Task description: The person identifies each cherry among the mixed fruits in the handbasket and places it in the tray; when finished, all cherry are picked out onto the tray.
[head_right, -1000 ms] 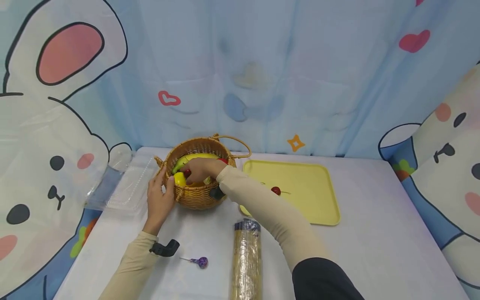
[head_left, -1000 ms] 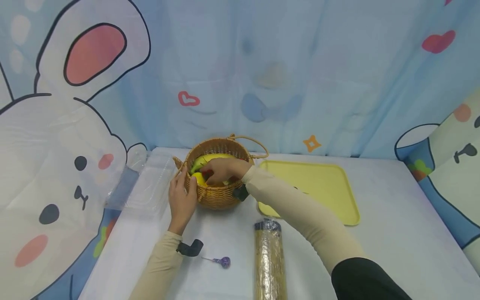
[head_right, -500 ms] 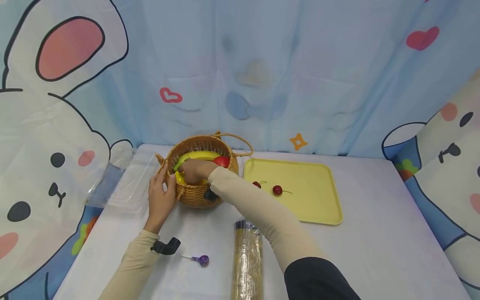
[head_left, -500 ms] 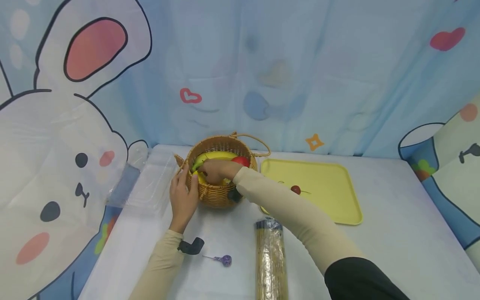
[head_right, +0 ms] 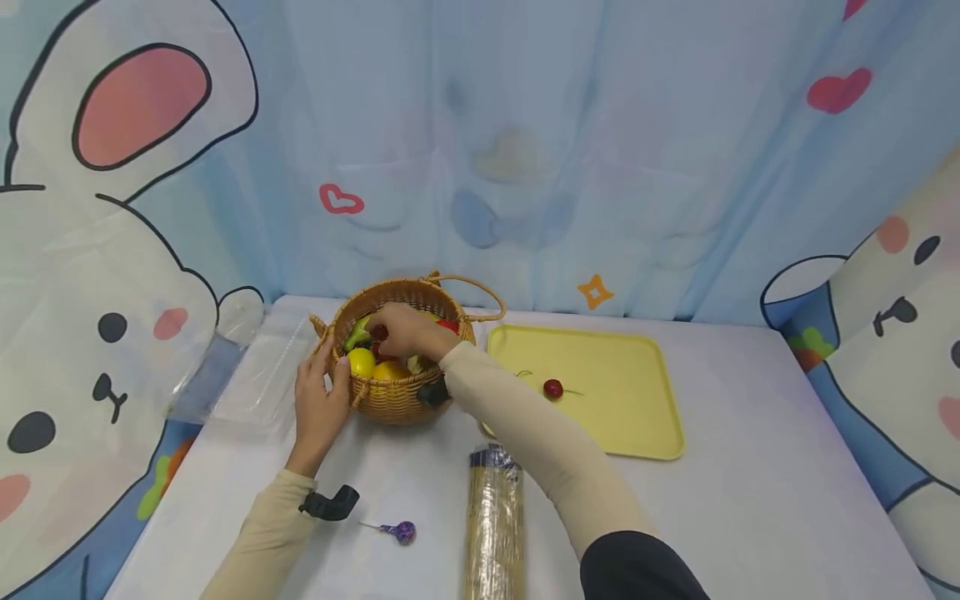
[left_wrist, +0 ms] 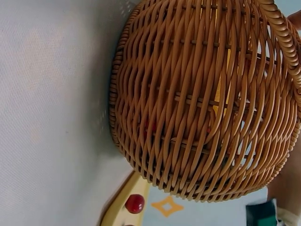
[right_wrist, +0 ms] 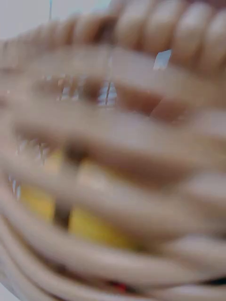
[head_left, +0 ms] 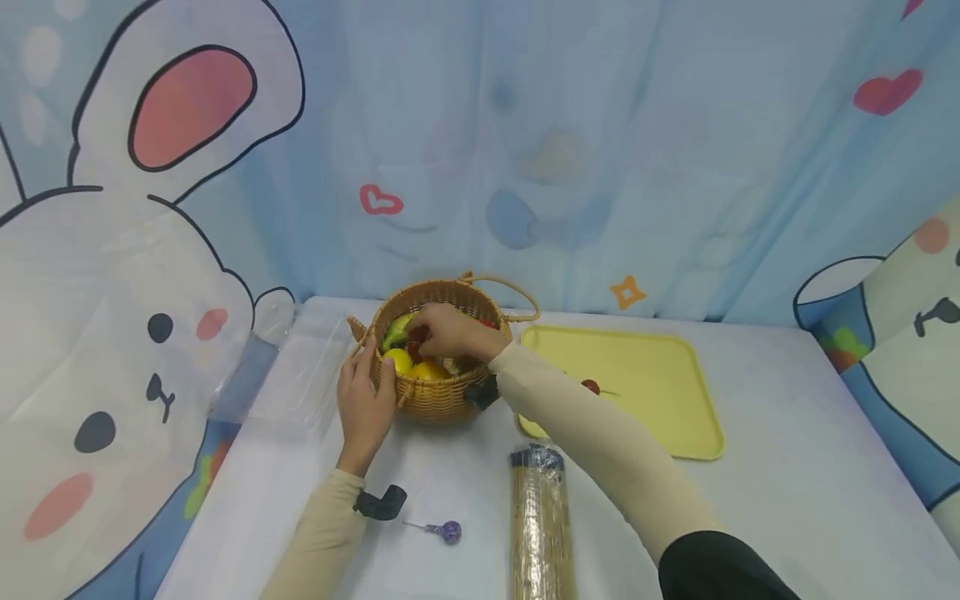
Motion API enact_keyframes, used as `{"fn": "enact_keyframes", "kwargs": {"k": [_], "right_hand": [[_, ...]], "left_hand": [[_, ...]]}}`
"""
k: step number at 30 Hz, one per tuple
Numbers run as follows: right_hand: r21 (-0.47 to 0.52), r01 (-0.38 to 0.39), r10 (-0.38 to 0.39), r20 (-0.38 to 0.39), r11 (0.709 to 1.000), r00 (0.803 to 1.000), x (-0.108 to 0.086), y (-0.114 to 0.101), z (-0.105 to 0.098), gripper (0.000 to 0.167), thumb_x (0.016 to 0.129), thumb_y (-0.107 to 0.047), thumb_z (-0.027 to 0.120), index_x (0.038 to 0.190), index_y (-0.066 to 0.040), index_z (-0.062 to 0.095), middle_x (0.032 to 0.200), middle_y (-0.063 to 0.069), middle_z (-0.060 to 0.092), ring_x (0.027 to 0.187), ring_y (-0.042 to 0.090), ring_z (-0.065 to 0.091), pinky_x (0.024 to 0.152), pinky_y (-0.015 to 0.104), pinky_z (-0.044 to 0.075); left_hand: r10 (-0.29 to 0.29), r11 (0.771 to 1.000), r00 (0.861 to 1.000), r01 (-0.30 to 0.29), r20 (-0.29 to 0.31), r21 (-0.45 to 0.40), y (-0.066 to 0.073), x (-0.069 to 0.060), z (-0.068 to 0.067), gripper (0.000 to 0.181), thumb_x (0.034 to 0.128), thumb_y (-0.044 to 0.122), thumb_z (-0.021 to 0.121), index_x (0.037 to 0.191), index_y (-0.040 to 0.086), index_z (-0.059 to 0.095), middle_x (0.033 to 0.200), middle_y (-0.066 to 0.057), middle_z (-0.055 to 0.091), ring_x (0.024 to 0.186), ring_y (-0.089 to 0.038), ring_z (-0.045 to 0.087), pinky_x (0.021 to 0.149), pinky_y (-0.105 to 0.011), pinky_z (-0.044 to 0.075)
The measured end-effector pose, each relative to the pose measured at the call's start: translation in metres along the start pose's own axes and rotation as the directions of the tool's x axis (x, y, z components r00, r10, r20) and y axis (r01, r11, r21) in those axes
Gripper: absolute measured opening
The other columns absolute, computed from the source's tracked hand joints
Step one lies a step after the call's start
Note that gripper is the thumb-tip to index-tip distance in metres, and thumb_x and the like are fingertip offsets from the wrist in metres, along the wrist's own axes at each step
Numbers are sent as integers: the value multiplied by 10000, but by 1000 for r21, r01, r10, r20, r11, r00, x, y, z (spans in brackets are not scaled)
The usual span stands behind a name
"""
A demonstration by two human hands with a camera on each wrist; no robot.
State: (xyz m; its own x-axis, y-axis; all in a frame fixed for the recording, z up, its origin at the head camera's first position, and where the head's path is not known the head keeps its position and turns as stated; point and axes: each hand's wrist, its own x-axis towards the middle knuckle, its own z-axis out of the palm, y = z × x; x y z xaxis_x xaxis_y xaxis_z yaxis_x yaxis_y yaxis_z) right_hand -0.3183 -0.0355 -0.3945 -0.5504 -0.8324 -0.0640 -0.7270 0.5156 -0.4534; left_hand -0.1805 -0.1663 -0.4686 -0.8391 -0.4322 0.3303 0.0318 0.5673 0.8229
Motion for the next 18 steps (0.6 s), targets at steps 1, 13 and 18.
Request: {"fn": "enact_keyframes", "kwargs": {"k": [1,13,18], "right_hand": [[27,-8,9,-40,1000,999,-4,0,-3,342,901,-26,659,1243,-22,686,1164,114,692,1023,225,636,878,337,531],[238,-29,122,-384,971,915,-50,9,-20,367,917,-171,713,1266,-66,671,1231,85,674,950,233,627,842,406,525],[342,-23,186,-454,939,871,-77,13,-27,430,889,-187,745,1286,-52,648,1254,113,636,962,254,646,826,416,539]], "left_hand": [[1,1000,1000,-1,-3,5,0,0,0,514,1029,327,508,1492,110,463,1348,-231,498,1263,-411,472,1054,-578,351],[-3,1000,1000,3,-11,8,-1,-1,2,517,1025,337,507,1490,113,468,1347,-236,490,1259,-404,462,1040,-574,347],[-8,1000,1000,8,-13,3,-1,-2,2,517,1026,338,507,1488,109,470,1344,-229,492,1269,-401,459,1049,-571,344]]}}
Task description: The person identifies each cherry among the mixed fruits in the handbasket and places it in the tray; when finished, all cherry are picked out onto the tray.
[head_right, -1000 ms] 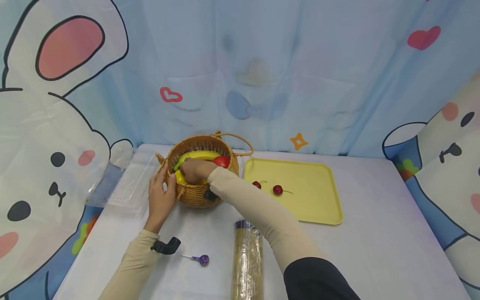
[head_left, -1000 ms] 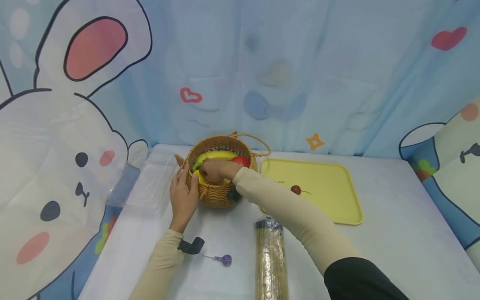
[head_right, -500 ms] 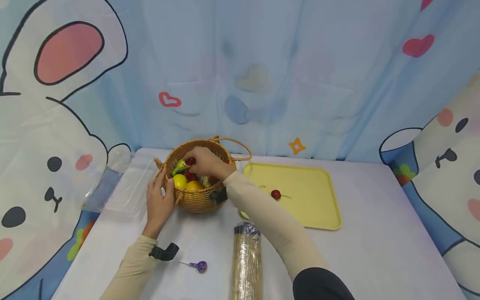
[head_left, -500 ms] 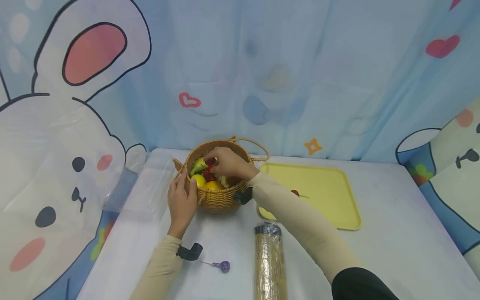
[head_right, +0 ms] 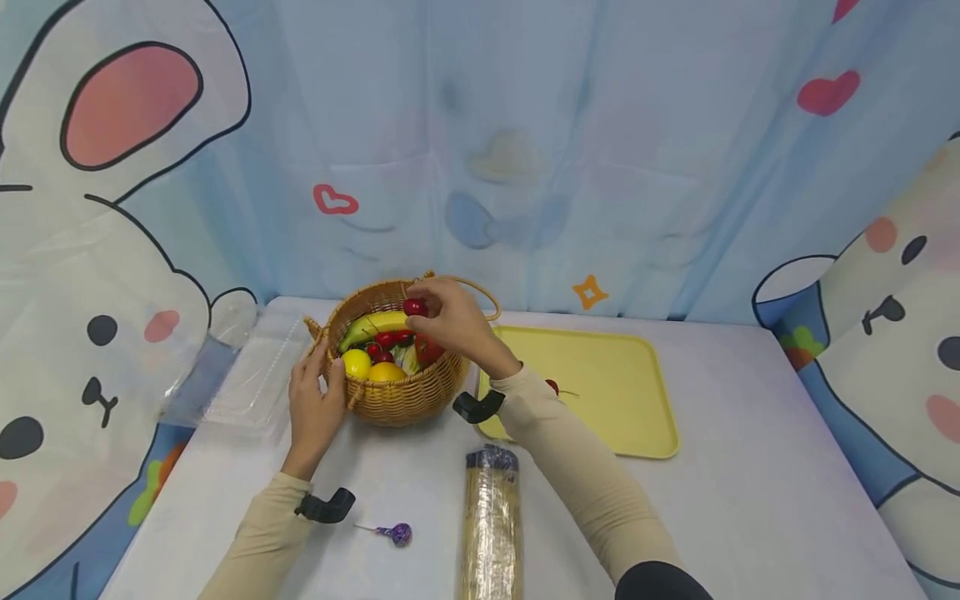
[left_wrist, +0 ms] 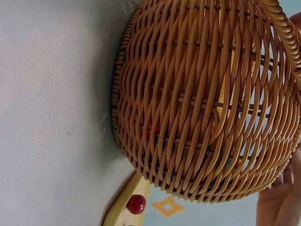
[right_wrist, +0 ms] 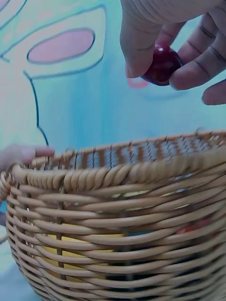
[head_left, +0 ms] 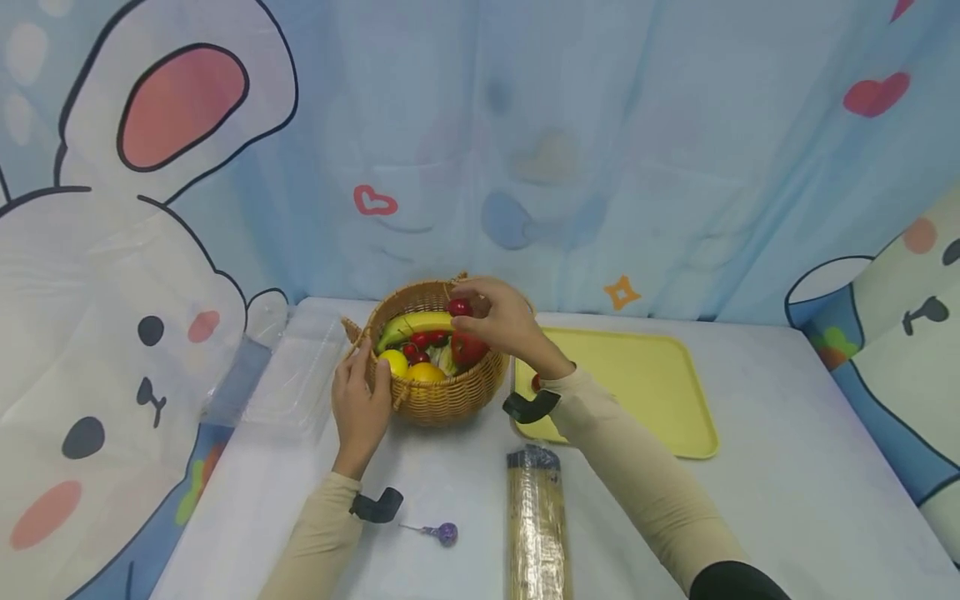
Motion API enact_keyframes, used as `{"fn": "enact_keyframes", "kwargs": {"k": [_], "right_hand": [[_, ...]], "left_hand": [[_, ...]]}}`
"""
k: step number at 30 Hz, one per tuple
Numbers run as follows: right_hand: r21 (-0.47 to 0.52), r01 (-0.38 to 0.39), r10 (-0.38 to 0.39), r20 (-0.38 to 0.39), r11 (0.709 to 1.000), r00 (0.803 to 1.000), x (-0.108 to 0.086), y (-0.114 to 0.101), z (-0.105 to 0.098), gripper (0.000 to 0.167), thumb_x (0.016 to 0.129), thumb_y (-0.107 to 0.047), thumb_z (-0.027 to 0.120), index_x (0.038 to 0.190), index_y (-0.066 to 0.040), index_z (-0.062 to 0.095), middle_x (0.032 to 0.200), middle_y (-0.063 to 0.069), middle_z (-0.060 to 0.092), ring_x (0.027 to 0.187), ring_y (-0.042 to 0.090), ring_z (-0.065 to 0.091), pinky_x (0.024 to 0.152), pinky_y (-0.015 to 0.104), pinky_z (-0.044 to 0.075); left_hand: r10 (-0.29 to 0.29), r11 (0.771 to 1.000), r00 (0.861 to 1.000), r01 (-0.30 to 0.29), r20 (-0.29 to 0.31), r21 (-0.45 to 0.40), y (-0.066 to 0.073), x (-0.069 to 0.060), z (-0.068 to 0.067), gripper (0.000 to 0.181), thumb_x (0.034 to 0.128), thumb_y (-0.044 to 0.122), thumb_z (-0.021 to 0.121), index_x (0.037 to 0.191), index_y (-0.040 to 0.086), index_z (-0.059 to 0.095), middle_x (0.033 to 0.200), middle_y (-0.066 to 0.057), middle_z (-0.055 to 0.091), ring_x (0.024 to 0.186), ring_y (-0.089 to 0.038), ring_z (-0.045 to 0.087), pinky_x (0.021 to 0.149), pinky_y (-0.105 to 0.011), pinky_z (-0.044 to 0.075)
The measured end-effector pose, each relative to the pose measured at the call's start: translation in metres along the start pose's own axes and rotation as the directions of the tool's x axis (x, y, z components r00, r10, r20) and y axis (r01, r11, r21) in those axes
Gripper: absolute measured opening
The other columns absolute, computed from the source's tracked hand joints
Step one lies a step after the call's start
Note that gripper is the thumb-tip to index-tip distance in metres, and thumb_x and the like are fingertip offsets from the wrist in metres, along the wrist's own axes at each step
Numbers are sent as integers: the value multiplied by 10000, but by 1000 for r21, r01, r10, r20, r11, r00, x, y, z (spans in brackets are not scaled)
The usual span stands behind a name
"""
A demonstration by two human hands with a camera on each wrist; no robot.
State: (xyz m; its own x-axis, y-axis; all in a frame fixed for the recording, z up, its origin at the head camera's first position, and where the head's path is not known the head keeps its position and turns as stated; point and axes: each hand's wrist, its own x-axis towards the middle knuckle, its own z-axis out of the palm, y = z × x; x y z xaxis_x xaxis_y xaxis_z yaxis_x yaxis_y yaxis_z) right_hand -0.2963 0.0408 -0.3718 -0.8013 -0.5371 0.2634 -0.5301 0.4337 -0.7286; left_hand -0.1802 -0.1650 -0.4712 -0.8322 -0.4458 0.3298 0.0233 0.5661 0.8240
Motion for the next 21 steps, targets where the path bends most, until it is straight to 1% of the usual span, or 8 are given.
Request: {"fn": "enact_keyframes", "kwargs": {"k": [5,7,11,16,21], "right_hand": [[-11,-13,12,-97,1000,995,-22,7,-21,417,859,-192,772,1241,-58,668,1178,128,617,883,255,636,742,396,539],[-12,-18,17,-130,1000,991,-31,12,-30,409,855,-189,776,1222,-46,666,1157,135,610,880,256,631,748,379,531],[-24,-64,58,-184,998,981,-52,26,-45,383,845,-174,781,1180,-33,660,1128,137,603,902,248,622,763,360,519],[-54,-136,121,-218,989,968,-79,48,-58,377,843,-157,782,1169,-14,656,1114,145,608,945,256,604,783,385,505],[-83,-205,179,-248,975,952,-95,73,-63,366,857,-170,774,1160,-4,652,1144,157,606,977,278,609,792,393,518]], "left_hand": [[11,1000,1000,-11,-1,-3,-2,-1,0,517,1027,346,503,1486,109,473,1334,-231,495,1256,-405,465,1040,-571,345],[12,1000,1000,-12,0,-3,-2,-1,1,519,1026,348,504,1486,110,473,1333,-232,495,1253,-406,465,1036,-573,343],[3,1000,1000,-3,11,-8,-2,-3,2,526,1024,353,510,1488,111,469,1329,-228,495,1253,-400,462,1041,-570,342],[5,1000,1000,-5,13,-11,-2,-4,2,517,1024,341,512,1486,112,473,1313,-232,503,1237,-402,473,1032,-566,350],[32,999,999,-32,-5,-20,-3,-1,0,510,1028,333,502,1485,107,474,1317,-248,501,1223,-418,472,1016,-578,345]]}}
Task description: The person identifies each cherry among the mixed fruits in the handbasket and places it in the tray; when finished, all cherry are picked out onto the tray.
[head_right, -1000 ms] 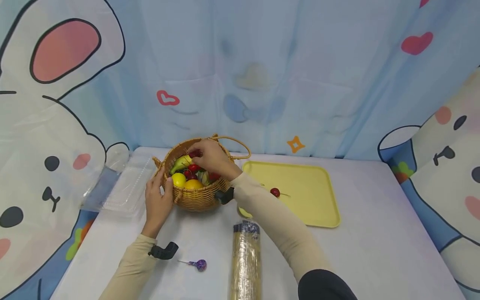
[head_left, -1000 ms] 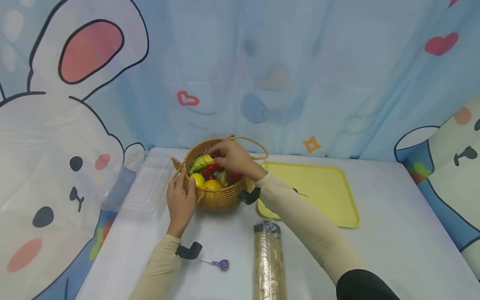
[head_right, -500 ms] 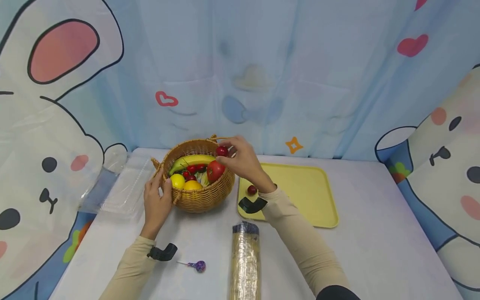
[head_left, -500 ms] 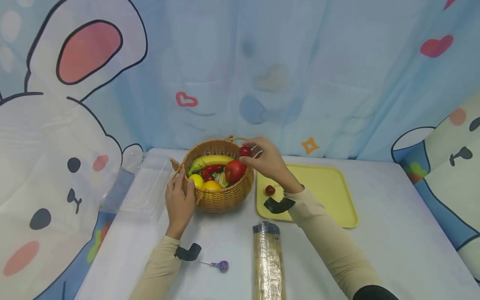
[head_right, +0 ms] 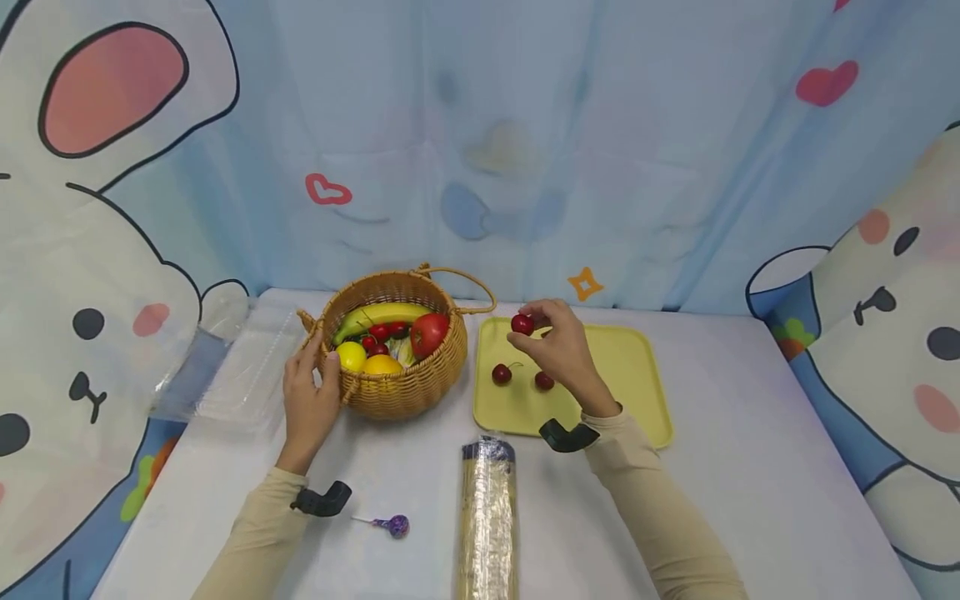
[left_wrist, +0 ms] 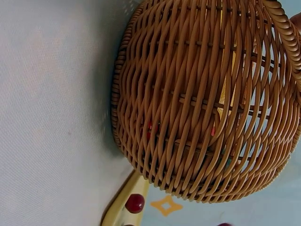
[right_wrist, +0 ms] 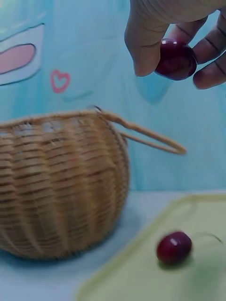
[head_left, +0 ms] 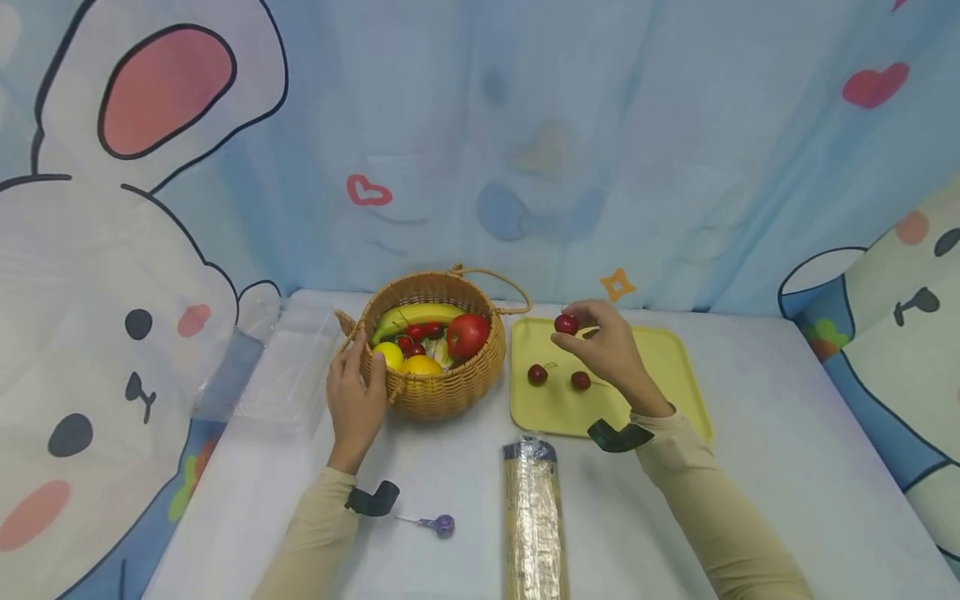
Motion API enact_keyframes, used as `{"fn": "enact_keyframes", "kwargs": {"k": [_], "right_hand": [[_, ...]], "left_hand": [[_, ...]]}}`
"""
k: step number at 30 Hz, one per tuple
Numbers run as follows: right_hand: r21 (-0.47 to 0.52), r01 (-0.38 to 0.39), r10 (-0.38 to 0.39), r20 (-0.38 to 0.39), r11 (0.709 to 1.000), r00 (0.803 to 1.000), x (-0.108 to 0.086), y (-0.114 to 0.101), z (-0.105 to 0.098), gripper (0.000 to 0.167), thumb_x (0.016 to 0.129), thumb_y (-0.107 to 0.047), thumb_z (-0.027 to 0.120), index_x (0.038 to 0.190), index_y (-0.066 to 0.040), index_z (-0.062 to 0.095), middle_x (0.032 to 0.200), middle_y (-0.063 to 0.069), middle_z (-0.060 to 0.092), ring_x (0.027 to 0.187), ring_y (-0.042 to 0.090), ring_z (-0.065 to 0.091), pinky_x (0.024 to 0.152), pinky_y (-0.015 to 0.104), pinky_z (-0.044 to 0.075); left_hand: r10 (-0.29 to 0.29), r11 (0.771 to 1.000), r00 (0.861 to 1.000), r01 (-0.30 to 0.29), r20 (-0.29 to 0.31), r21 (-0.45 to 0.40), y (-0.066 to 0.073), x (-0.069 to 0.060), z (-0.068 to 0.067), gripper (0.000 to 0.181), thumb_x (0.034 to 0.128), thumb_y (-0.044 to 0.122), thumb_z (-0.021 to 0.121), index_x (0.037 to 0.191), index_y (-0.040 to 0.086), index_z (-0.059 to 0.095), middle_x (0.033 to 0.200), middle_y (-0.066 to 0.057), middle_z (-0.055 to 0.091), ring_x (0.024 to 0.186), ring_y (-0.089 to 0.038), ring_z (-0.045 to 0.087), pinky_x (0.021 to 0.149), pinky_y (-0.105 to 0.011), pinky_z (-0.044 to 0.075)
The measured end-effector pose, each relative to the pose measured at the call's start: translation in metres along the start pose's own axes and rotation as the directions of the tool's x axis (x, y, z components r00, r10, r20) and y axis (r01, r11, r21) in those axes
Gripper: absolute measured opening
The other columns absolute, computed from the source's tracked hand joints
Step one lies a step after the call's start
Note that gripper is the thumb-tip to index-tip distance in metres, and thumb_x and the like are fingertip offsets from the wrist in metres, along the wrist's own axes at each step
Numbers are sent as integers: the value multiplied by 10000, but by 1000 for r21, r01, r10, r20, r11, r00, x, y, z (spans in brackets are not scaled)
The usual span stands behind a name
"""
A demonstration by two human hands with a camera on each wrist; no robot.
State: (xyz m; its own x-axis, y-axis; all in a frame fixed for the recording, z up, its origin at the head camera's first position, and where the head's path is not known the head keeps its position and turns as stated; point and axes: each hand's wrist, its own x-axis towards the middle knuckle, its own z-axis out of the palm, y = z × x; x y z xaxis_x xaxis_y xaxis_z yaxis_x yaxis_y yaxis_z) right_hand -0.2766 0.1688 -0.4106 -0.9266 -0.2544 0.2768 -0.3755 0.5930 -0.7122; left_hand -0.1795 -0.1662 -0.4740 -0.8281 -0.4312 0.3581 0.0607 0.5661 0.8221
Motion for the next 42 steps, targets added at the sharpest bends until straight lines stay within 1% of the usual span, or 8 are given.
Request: {"fn": "enact_keyframes", "kwargs": {"k": [3,8,11,15,21,27,33,42], "right_hand": [[-14,-17,17,-17,1000,1000,-4,13,-2,360,862,-157,767,1151,20,648,1149,183,593,986,313,617,794,411,539],[-42,-57,56,-24,998,998,-17,37,-2,366,861,-147,765,1150,44,647,1128,207,579,973,345,628,800,448,548],[-75,-78,75,-40,994,996,-26,52,-2,370,852,-154,774,1143,40,654,1101,208,591,939,350,639,807,454,522],[-115,-119,113,-60,986,992,-36,72,-4,366,841,-153,778,1129,36,655,1056,210,599,915,363,635,800,444,468],[-167,-188,182,-55,968,982,-47,95,-6,385,821,-121,790,1112,82,640,1004,240,598,916,347,560,757,391,424],[-204,-234,233,-29,951,972,-56,110,-4,364,813,-94,777,1097,84,635,997,250,577,910,343,523,771,421,422],[-224,-289,297,-1,931,955,-62,117,-3,388,827,-117,743,1136,78,612,1045,257,549,933,356,524,789,446,436],[-210,-271,280,12,939,960,-65,124,-4,463,831,-175,785,1171,83,606,1004,238,545,904,332,512,743,379,401]], "left_hand": [[6,1000,1000,-6,5,-7,1,3,-1,517,1030,342,499,1491,110,466,1327,-245,495,1233,-415,464,1022,-579,340],[-28,1000,999,28,17,-1,2,2,-2,522,1025,340,507,1496,120,460,1336,-233,493,1248,-402,457,1035,-572,337],[-34,999,999,34,15,3,3,1,-2,522,1022,334,514,1494,118,462,1346,-237,491,1257,-402,451,1042,-578,331],[-21,1000,1000,21,9,-4,2,1,-1,529,1021,342,517,1496,116,459,1363,-240,486,1268,-404,444,1044,-583,320],[-20,1000,1000,20,6,-3,1,2,0,528,1023,343,511,1493,109,460,1358,-239,482,1266,-400,442,1044,-575,318],[-30,1000,999,30,13,-3,1,0,0,518,1024,329,507,1489,104,466,1355,-239,482,1270,-396,440,1053,-574,315],[-49,999,998,50,26,-9,1,-1,-1,526,1024,343,503,1495,114,458,1362,-233,472,1280,-389,430,1053,-568,317],[-39,999,999,39,23,-13,0,-1,-1,528,1029,344,498,1501,111,448,1381,-236,465,1287,-391,426,1051,-567,317]]}}
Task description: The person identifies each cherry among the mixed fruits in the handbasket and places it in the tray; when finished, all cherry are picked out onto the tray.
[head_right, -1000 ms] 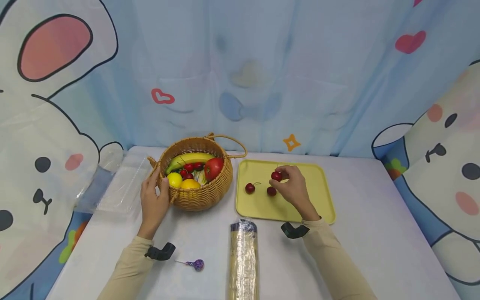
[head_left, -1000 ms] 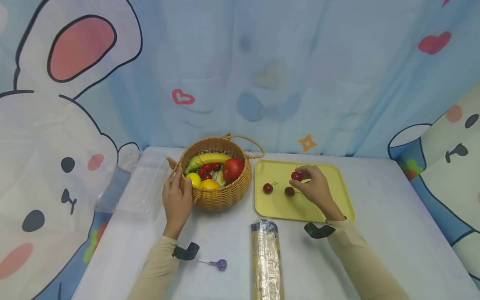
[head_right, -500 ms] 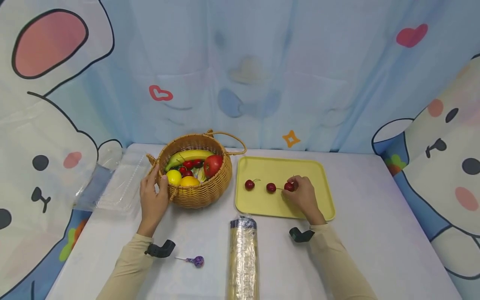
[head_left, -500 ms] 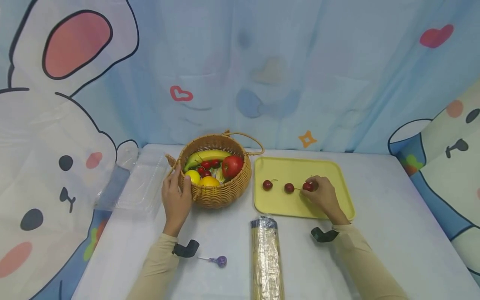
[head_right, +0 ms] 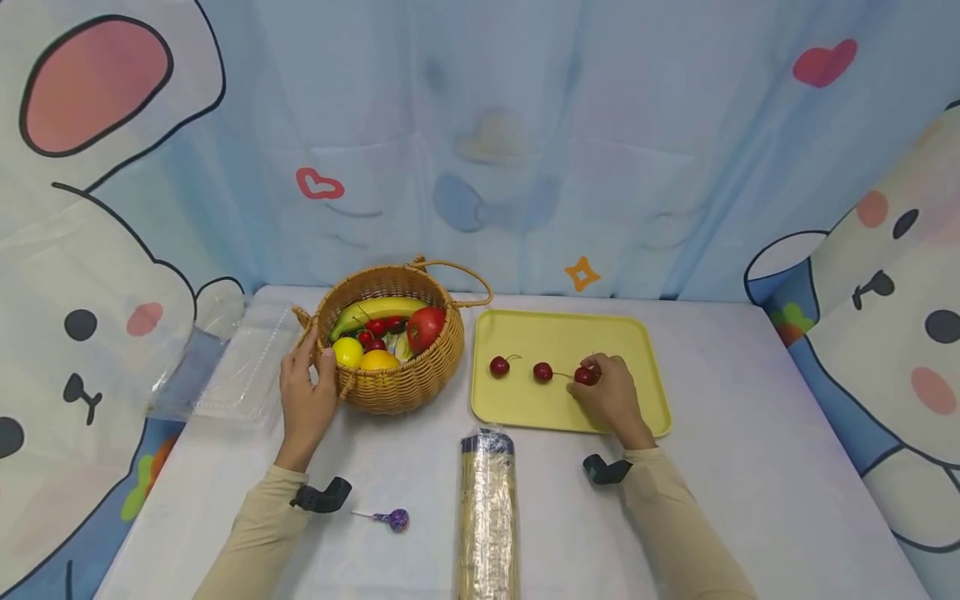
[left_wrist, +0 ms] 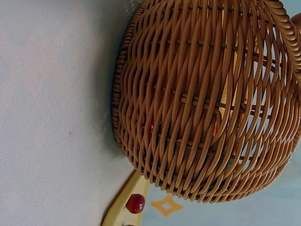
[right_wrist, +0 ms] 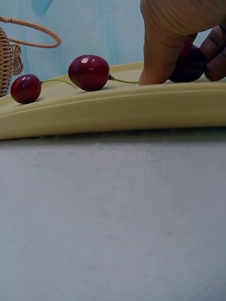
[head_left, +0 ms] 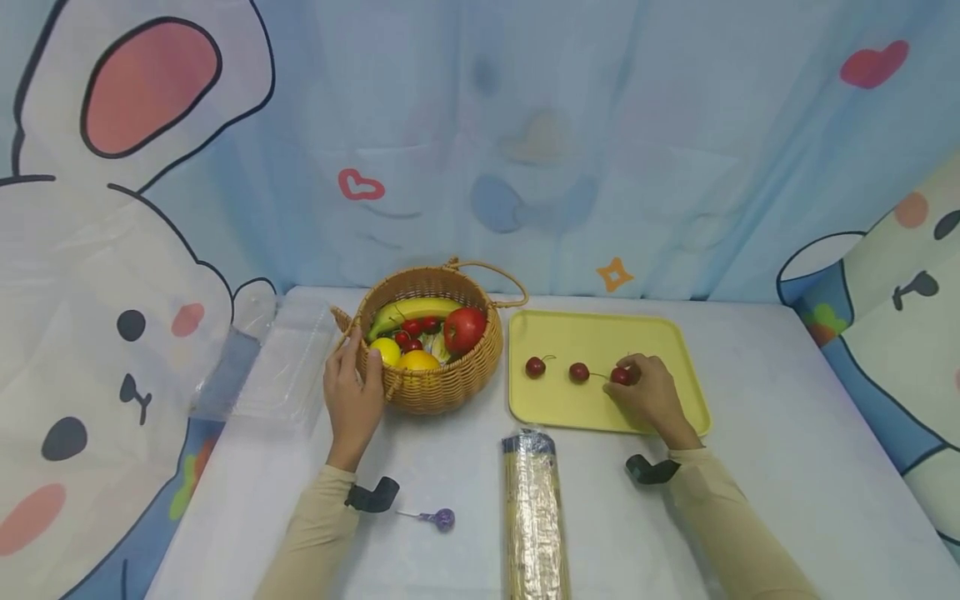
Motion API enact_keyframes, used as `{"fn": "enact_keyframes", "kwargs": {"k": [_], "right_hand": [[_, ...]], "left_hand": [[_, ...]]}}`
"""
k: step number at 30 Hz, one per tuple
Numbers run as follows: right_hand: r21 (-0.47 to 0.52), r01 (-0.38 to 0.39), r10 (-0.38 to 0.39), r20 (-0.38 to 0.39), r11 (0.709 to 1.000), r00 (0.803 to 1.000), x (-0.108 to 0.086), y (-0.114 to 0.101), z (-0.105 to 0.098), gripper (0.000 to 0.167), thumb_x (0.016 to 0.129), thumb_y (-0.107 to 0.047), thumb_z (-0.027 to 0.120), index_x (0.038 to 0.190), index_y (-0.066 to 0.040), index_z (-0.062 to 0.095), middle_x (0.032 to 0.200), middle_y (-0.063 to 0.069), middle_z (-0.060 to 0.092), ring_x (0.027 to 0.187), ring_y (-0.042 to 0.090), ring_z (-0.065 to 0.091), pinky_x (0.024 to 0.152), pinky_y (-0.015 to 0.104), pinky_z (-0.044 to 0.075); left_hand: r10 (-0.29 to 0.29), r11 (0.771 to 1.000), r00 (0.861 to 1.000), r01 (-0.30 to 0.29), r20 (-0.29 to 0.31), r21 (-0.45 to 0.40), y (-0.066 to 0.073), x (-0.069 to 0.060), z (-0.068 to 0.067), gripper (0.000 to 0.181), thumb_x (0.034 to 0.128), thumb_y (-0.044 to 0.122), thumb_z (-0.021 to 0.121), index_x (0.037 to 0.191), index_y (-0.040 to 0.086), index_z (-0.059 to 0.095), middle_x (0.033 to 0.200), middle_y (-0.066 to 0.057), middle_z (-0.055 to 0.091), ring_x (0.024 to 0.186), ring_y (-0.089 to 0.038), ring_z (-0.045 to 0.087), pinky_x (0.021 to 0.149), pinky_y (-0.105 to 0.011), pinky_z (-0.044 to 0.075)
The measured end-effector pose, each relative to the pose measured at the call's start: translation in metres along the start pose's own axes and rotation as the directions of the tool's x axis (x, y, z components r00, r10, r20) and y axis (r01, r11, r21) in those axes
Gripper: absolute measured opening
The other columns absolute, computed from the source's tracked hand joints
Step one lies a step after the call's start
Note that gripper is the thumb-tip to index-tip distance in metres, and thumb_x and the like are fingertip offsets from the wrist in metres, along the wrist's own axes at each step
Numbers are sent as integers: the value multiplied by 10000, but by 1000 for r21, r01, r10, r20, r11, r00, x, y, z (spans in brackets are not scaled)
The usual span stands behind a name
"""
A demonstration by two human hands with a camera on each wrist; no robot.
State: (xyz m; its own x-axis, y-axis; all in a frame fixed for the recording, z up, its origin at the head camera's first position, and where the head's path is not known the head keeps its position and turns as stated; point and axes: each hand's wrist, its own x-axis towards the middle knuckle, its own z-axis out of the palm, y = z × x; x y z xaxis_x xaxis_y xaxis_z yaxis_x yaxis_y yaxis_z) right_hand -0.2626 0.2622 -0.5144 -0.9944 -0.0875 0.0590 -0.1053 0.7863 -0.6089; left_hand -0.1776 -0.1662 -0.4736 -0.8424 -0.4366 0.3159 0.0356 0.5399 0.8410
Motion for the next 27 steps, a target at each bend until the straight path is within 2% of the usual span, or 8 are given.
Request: {"fn": "enact_keyframes", "kwargs": {"k": [4,8,12,16,19,22,24,27], "right_hand": [[-16,24,-24,22,1000,999,0,-1,-4,518,826,-182,798,1215,95,596,1027,270,553,921,372,546,759,425,448],[-4,48,-48,29,999,998,1,-20,-17,526,865,-178,767,1263,111,580,1141,339,541,1006,470,571,821,541,488],[25,90,-89,-15,996,996,10,-58,-28,483,931,-225,694,1286,84,585,1211,336,544,1054,482,569,852,579,481],[63,199,-197,-37,978,980,27,-107,-28,442,960,-250,655,1290,38,595,1226,281,574,1055,438,591,868,561,486],[76,313,-311,-30,947,950,39,-150,-21,423,954,-238,669,1288,13,608,1219,237,598,1054,400,604,878,532,493],[50,429,-430,7,902,903,48,-193,-10,399,948,-233,680,1277,-12,632,1204,197,621,1055,364,609,877,499,501],[12,507,-506,69,862,859,54,-220,-1,382,950,-230,676,1274,-30,645,1209,170,636,1070,343,609,891,481,500],[-53,599,-572,244,799,783,62,-253,14,398,963,-224,652,1311,-32,626,1271,162,624,1140,328,597,938,466,499]], "left_hand": [[3,1000,1000,-3,5,4,0,0,0,531,1029,348,495,1501,109,447,1379,-240,463,1288,-395,424,1051,-573,312],[2,1000,1000,-2,7,6,-1,-1,1,527,1031,347,490,1502,115,447,1369,-242,467,1284,-398,426,1052,-574,311],[14,1000,1000,-14,-3,5,-1,-1,1,526,1031,346,491,1504,119,445,1374,-238,468,1289,-396,424,1054,-577,306],[21,1000,1000,-21,-14,9,-1,1,0,525,1034,351,480,1504,120,446,1368,-236,468,1289,-392,423,1055,-579,300],[20,1000,1000,-20,-22,14,0,2,0,520,1031,343,481,1499,118,453,1349,-239,473,1275,-394,429,1048,-578,302],[16,1000,1000,-16,-24,16,0,2,0,516,1029,336,485,1498,121,456,1335,-238,476,1260,-393,437,1034,-572,310],[11,1000,1000,-11,-22,14,0,2,0,516,1028,334,491,1499,125,455,1336,-232,476,1258,-389,440,1029,-567,315],[1,1000,1000,-1,-19,7,0,1,3,516,1027,330,497,1501,131,453,1337,-227,477,1257,-383,444,1022,-561,322]]}}
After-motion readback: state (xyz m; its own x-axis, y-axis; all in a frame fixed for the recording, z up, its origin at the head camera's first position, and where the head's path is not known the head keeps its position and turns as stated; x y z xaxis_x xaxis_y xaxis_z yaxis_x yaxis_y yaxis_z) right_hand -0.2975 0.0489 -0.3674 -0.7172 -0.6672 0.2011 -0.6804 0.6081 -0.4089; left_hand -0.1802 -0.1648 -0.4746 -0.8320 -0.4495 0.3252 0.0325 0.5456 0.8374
